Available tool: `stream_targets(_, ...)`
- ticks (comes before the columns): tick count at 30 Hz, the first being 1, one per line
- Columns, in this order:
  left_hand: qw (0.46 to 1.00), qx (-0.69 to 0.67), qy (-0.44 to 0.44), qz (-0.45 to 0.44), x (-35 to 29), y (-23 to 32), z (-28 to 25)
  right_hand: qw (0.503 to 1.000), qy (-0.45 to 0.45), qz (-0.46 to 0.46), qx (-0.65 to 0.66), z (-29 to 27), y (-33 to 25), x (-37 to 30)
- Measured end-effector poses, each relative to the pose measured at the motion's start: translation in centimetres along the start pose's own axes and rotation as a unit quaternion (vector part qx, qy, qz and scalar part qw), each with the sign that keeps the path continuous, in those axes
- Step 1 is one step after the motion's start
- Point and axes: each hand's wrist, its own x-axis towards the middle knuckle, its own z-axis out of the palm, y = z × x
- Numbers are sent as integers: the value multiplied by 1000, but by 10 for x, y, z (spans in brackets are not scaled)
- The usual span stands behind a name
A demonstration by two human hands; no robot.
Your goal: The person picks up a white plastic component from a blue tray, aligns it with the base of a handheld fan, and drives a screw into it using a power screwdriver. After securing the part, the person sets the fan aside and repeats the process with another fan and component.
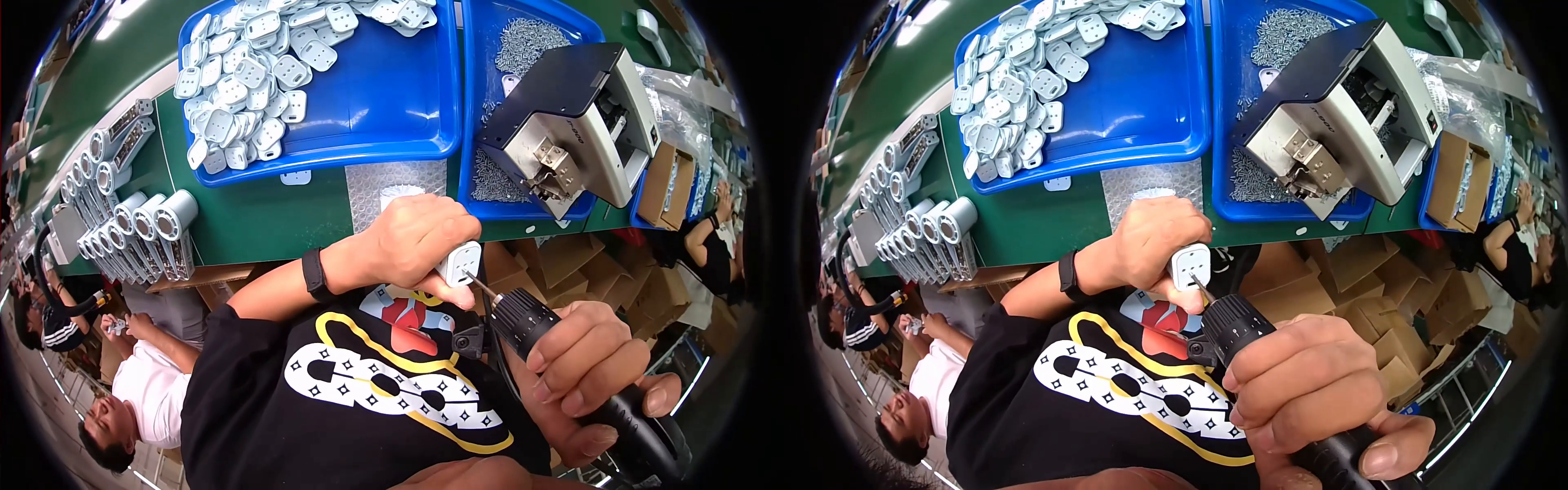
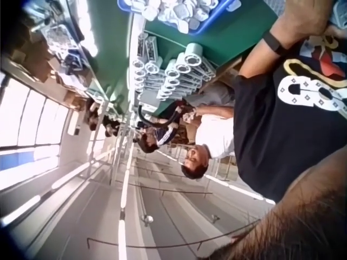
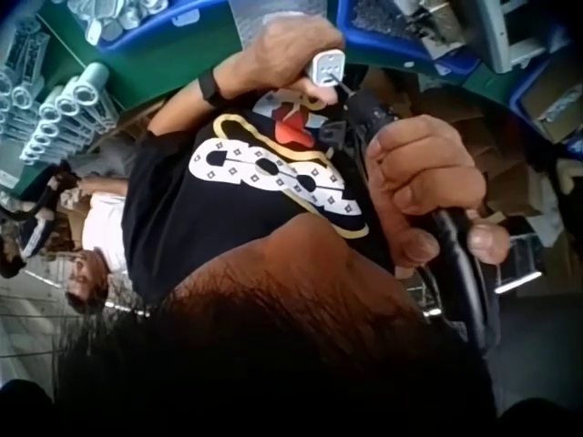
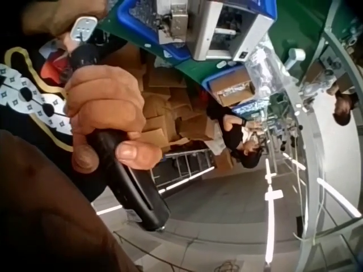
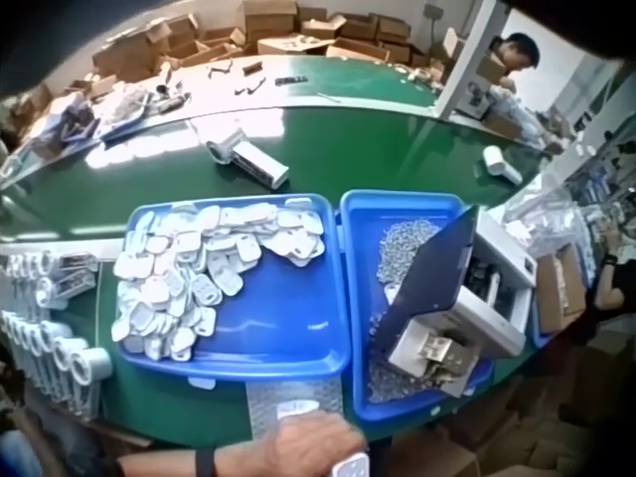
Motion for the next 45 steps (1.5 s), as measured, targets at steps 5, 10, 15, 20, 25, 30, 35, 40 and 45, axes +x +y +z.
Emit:
stream_targets(5,1000,3,8,8,0,0,0,1000,-8,-2,7,-1,1,-2)
stream_targets(10,1000,1,19,9,1,-1,3,999,17,-20,-26,2,-8,-1)
stream_targets(15,1000,7,13,6,1,-1,1,998,38,-26,-37,3,-10,1)
stream_targets(20,1000,5,7,9,2,1,0,1000,-4,16,-16,-2,1,1)
stream_targets(25,1000,14,-2,15,-1,0,1,1000,-9,3,-4,-1,6,-2)
stream_targets(30,1000,0,-1,13,3,-1,1,1000,-22,-12,-16,0,2,-5)
stream_targets(35,1000,18,8,2,-8,-8,0,990,96,-60,-84,-14,19,4)
stream_targets(40,1000,6,-7,-6,-2,1,1,966,114,-34,-228,-58,70,27)
stream_targets(45,1000,8,21,-3,-6,-6,4,996,81,32,0,-31,23,-1)
